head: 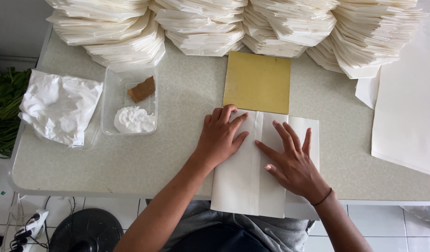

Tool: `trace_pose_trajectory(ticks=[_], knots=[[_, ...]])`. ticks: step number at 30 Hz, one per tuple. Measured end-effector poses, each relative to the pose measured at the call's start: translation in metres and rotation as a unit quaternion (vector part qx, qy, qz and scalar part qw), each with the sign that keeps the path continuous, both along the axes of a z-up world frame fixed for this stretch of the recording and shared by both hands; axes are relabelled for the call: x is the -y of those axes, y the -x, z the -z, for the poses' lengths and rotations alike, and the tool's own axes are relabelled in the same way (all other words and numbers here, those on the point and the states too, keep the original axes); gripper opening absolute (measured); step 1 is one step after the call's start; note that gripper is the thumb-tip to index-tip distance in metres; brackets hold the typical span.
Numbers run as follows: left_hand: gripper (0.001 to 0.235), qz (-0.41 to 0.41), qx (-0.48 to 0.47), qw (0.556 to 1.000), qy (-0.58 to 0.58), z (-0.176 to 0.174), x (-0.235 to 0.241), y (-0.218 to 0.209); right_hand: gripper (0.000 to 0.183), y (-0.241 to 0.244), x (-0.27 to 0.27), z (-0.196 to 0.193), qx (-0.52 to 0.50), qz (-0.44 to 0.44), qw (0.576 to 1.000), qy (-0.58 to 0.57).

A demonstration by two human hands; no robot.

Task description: Folding white paper sheets around a gold-colored template to create a specific shape, likely for packaging or liners.

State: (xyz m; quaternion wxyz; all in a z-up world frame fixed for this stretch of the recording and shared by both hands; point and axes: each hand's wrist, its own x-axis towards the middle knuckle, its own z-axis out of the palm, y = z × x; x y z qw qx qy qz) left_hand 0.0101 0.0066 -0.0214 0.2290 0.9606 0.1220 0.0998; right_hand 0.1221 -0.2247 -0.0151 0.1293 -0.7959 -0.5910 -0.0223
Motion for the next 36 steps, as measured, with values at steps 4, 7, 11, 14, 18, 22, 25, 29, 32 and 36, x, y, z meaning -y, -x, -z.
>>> trace_pose_trajectory(ticks=[4,7,11,14,18,22,25,29,32,36], knots=[[0.044,-0.008,0.050,0.998,-0.032,0.013,0.002,0.000,0.058,0.009,0.005,-0.012,-0.005,-0.048,0.999,0.004],[0.045,-0.012,0.103,0.993,-0.056,0.019,0.002,0.000,0.063,0.027,0.016,-0.018,-0.005,-0.099,0.995,0.004],[0.046,-0.015,0.101,0.993,-0.058,0.019,0.003,-0.001,0.067,0.052,0.035,-0.018,0.008,-0.127,0.992,0.007],[0.046,-0.017,0.105,0.992,-0.061,0.020,0.003,-0.002,0.067,0.060,0.046,-0.012,0.012,-0.122,0.992,0.004],[0.045,-0.014,0.103,0.993,-0.058,0.020,0.003,-0.001,0.065,0.070,0.055,-0.011,0.036,-0.124,0.992,0.010],[0.046,-0.014,0.100,0.992,-0.072,0.020,0.003,-0.002,0.059,0.079,0.058,-0.012,0.031,-0.159,0.987,-0.002],[0.045,-0.012,0.100,0.993,-0.068,0.020,0.003,-0.001,0.061,0.087,0.057,-0.026,-0.093,-0.190,0.977,-0.011],[0.045,-0.011,0.100,0.993,-0.060,0.021,0.002,-0.002,0.076,0.089,0.052,-0.052,-0.365,-0.169,0.908,-0.115],[0.044,-0.012,0.115,0.992,-0.060,0.025,0.002,-0.002,0.066,0.063,0.053,-0.040,-0.303,-0.167,0.930,-0.122],[0.045,-0.011,0.082,0.995,-0.052,0.018,0.003,-0.001,0.065,0.039,0.027,-0.030,-0.043,-0.053,0.997,-0.036]])
